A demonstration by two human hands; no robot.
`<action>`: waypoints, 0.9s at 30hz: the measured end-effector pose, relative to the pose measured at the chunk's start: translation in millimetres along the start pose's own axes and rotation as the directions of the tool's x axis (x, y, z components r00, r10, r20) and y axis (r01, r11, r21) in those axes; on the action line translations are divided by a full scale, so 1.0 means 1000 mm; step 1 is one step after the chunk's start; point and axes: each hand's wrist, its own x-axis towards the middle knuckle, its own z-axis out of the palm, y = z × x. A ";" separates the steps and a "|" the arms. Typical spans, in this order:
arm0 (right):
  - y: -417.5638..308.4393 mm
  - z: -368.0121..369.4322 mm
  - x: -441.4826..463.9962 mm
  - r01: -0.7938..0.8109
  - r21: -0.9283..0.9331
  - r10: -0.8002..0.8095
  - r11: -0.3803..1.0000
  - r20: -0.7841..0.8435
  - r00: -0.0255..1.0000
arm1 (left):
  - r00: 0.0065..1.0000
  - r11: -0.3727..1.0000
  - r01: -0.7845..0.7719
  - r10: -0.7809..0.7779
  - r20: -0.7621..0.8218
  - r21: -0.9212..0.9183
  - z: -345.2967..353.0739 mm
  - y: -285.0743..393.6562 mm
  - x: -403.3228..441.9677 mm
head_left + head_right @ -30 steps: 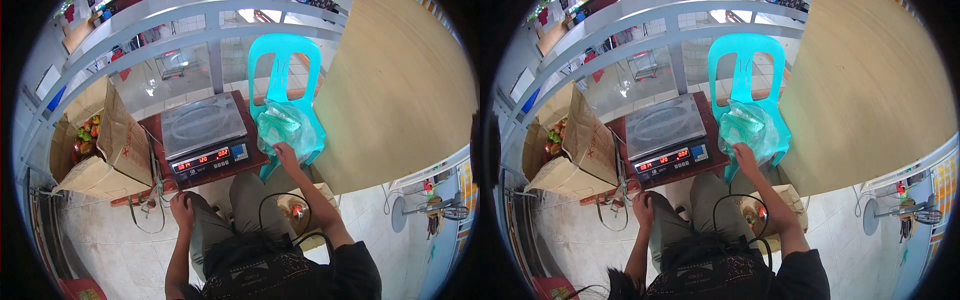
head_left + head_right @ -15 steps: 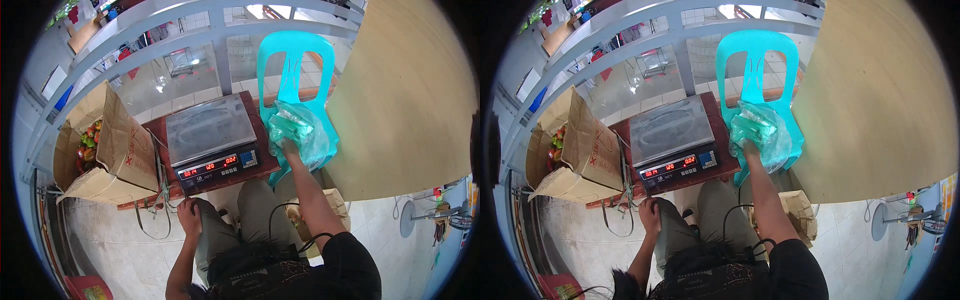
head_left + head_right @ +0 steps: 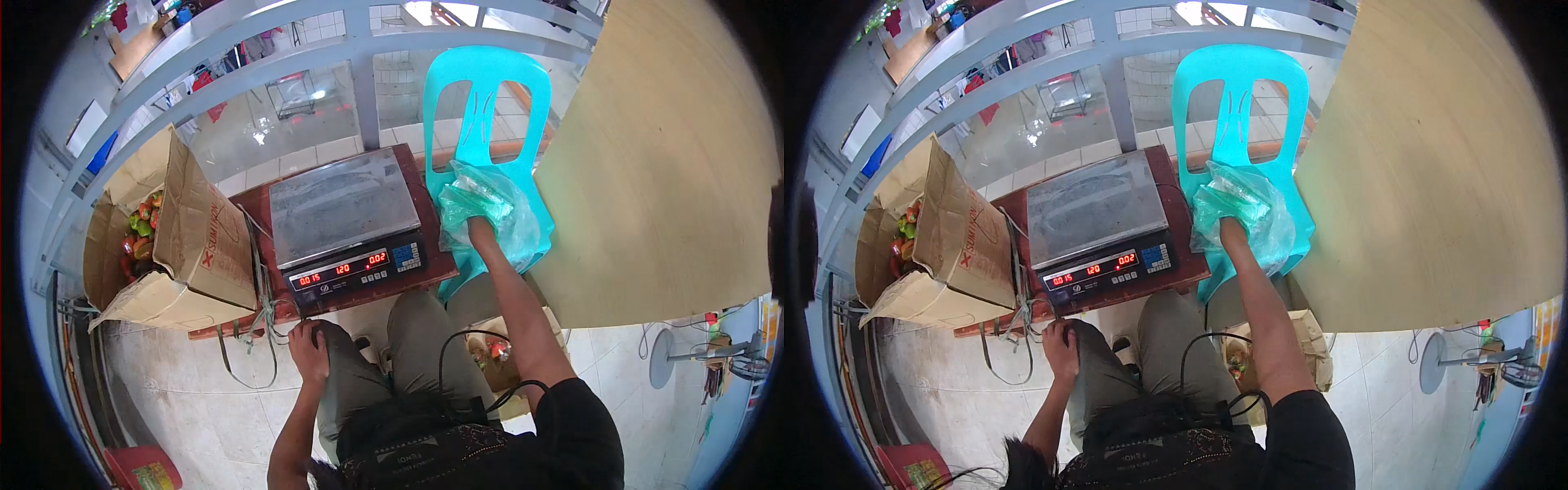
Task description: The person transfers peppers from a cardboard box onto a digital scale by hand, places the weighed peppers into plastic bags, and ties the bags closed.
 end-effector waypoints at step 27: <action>-0.047 -0.219 0.077 0.080 0.672 0.075 0.736 -0.198 0.977 | 0.999 1.000 0.002 -0.003 -0.032 -0.005 -0.004 -0.007 -0.007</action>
